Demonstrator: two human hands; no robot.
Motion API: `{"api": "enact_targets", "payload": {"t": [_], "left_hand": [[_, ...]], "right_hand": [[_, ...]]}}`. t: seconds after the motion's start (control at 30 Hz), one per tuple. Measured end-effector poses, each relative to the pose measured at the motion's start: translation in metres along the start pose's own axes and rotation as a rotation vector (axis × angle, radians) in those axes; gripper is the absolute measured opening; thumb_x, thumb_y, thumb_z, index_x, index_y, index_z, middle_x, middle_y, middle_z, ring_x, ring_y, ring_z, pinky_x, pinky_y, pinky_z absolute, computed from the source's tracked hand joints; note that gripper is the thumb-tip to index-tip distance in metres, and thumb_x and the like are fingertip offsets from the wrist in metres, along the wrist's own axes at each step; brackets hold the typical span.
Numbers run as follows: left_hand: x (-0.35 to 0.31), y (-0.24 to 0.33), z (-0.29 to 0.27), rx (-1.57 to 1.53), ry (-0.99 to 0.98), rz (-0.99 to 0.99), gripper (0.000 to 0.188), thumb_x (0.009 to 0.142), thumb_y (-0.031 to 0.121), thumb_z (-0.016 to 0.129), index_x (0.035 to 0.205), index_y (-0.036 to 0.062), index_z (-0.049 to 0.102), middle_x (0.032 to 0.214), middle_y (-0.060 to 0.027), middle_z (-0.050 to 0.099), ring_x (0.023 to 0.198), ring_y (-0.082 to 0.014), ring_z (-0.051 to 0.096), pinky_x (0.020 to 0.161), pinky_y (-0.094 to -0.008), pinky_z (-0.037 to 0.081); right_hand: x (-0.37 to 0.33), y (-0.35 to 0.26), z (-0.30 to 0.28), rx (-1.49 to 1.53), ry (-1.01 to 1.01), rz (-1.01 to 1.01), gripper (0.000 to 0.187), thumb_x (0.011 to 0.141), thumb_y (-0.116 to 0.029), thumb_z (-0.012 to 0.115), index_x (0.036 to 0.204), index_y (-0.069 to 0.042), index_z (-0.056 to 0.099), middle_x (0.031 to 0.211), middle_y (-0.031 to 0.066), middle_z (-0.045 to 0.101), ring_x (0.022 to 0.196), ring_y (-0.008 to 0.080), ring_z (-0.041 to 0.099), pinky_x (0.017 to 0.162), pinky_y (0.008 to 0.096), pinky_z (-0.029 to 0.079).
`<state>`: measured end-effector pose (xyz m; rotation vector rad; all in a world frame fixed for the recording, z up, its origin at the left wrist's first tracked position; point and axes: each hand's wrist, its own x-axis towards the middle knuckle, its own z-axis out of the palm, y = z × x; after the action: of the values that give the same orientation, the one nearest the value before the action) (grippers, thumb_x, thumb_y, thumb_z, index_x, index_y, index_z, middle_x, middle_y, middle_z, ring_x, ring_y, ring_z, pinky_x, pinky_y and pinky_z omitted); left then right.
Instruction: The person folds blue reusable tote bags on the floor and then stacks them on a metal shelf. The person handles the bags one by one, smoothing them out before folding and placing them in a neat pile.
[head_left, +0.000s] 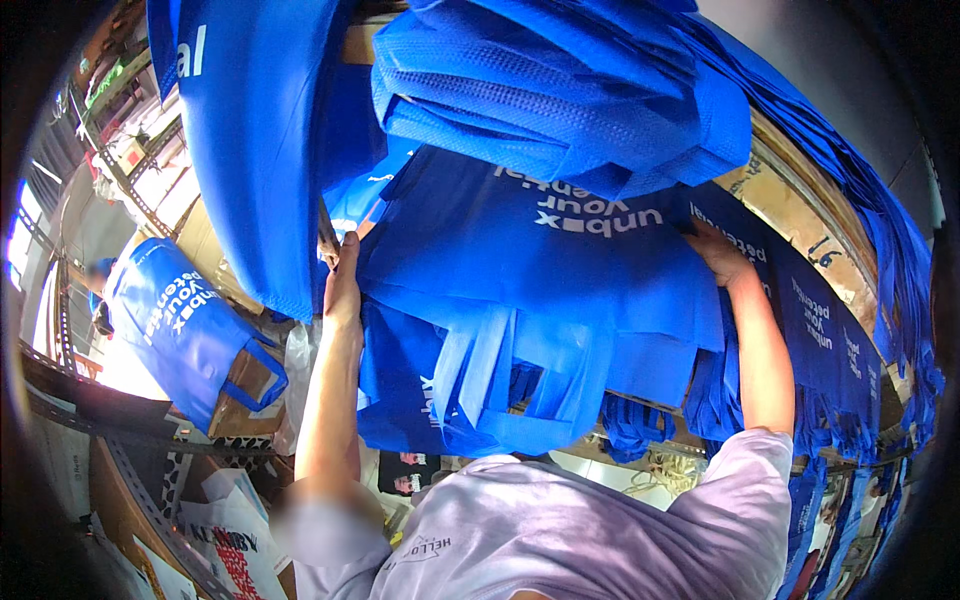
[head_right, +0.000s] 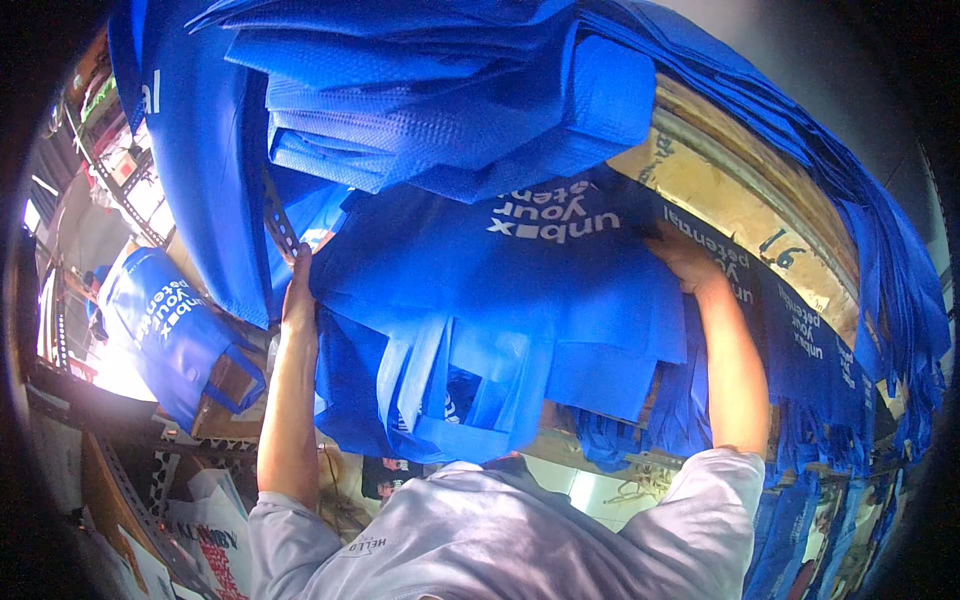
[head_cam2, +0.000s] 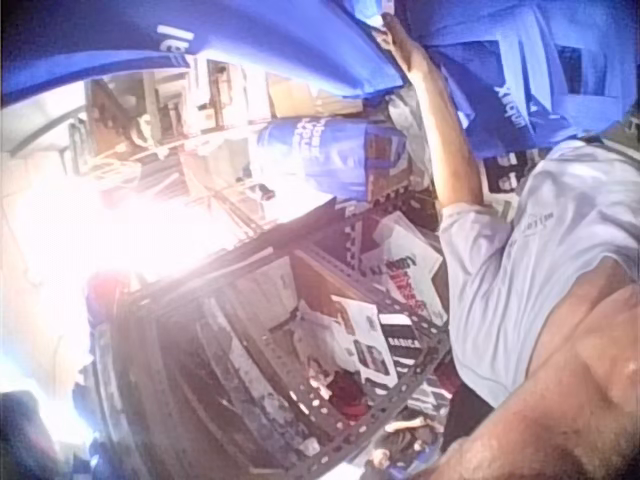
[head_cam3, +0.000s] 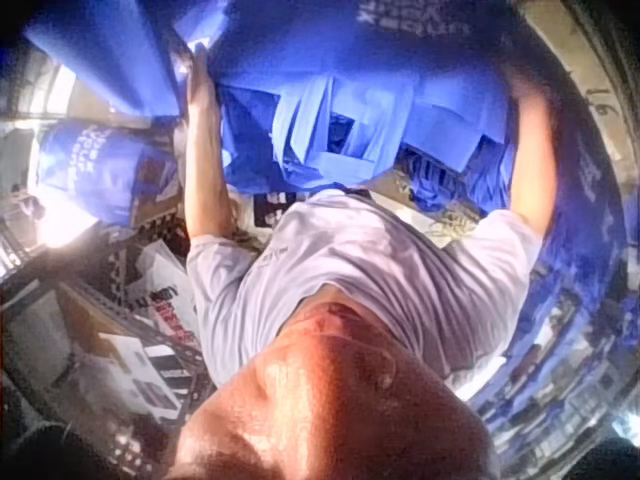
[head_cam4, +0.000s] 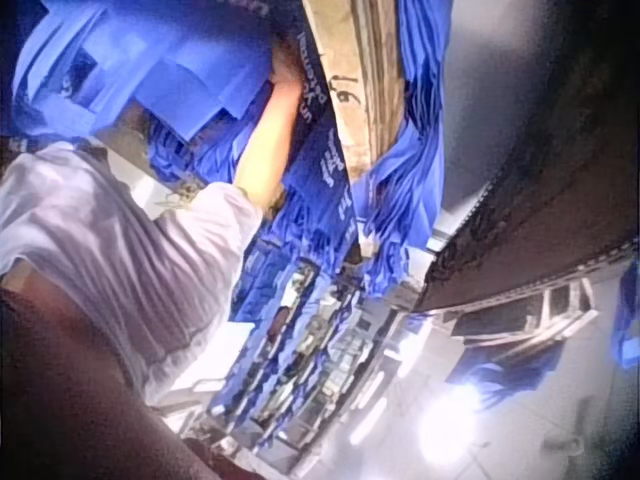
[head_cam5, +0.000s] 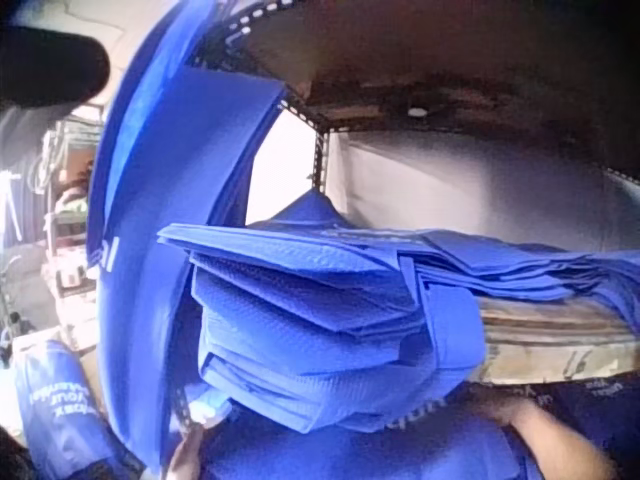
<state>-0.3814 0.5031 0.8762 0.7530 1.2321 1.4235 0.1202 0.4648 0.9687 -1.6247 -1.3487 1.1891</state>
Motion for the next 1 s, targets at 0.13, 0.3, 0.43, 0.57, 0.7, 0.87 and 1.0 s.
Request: {"api": "enact_targets", "payload": {"t": [0.13,0.3,0.43,0.57,0.7,0.87,1.0], "left_hand": [[0.009,-0.009,-0.011,0.129,-0.07,0.113,0.081,0.081,0.056,0.061,0.135,-0.0015,0.041,0.136,-0.0138,0.045,0.129,-0.0218,0.037,0.108,-0.0341,0.022],[-0.001,-0.013,0.003,0.11,-0.001,0.275,0.054,0.087,0.034,0.063,0.128,0.0016,0.049,0.125,-0.0102,0.054,0.115,-0.0173,0.048,0.101,-0.0303,0.031],[0.003,-0.023,-0.003,0.15,-0.012,0.424,0.036,0.091,0.01,0.053,0.126,0.0048,0.05,0.122,-0.0069,0.053,0.103,-0.0129,0.052,0.097,-0.0265,0.034],[-0.015,-0.014,0.013,0.193,0.047,0.577,0.041,0.084,0.001,0.048,0.124,0.005,0.05,0.121,-0.0039,0.051,0.099,-0.0111,0.048,0.093,-0.0256,0.034],[-0.024,-0.01,0.01,0.208,-0.01,0.576,0.041,0.08,0.0,0.047,0.12,0.004,0.052,0.117,-0.0032,0.052,0.097,-0.0096,0.045,0.09,-0.0235,0.032],[-0.02,-0.018,0.008,0.187,0.008,0.523,0.025,0.09,0.015,0.051,0.113,0.0042,0.055,0.111,-0.0018,0.053,0.1,-0.0106,0.045,0.095,-0.0254,0.031],[-0.017,-0.018,0.012,0.143,0.063,0.436,0.04,0.096,0.035,0.048,0.121,0.0036,0.052,0.118,-0.0046,0.052,0.113,-0.0137,0.043,0.102,-0.0288,0.026]], "right_hand": [[0.024,0.002,0.01,-0.526,0.203,-0.102,0.087,0.08,-0.023,0.069,0.144,0.003,0.016,0.142,0.0215,0.034,0.13,0.0263,0.035,0.108,0.0338,0.027],[0.015,-0.005,0.008,-0.543,0.075,-0.175,0.089,0.08,-0.028,0.069,0.143,0.004,0.015,0.143,0.0248,0.031,0.133,0.03,0.031,0.11,0.0349,0.024],[-0.012,-0.019,0.026,-0.861,0.439,-0.207,0.084,0.075,-0.027,0.071,0.14,0.004,0.027,0.136,0.024,0.04,0.128,0.0343,0.038,0.107,0.0386,0.03],[-0.073,-0.051,0.087,-1.123,-0.016,-0.641,0.075,0.068,-0.023,0.073,0.13,0.004,0.041,0.129,0.0219,0.048,0.123,0.0358,0.044,0.104,0.0414,0.034],[-0.094,-0.063,0.138,-1.096,-0.225,-0.789,0.067,0.067,-0.012,0.067,0.128,0.003,0.042,0.125,0.0219,0.049,0.118,0.0339,0.047,0.097,0.0423,0.04],[-0.079,-0.042,0.144,-1.269,-0.027,-0.849,0.051,0.072,-0.008,0.057,0.121,0.002,0.046,0.094,0.0121,0.056,0.084,0.0276,0.057,0.073,0.0399,0.047],[-0.082,-0.052,0.146,-1.168,0.018,-1.001,0.035,0.075,-0.009,0.055,0.109,0.0,0.055,0.084,0.0087,0.054,0.078,0.0236,0.056,0.069,0.0357,0.046]]}}
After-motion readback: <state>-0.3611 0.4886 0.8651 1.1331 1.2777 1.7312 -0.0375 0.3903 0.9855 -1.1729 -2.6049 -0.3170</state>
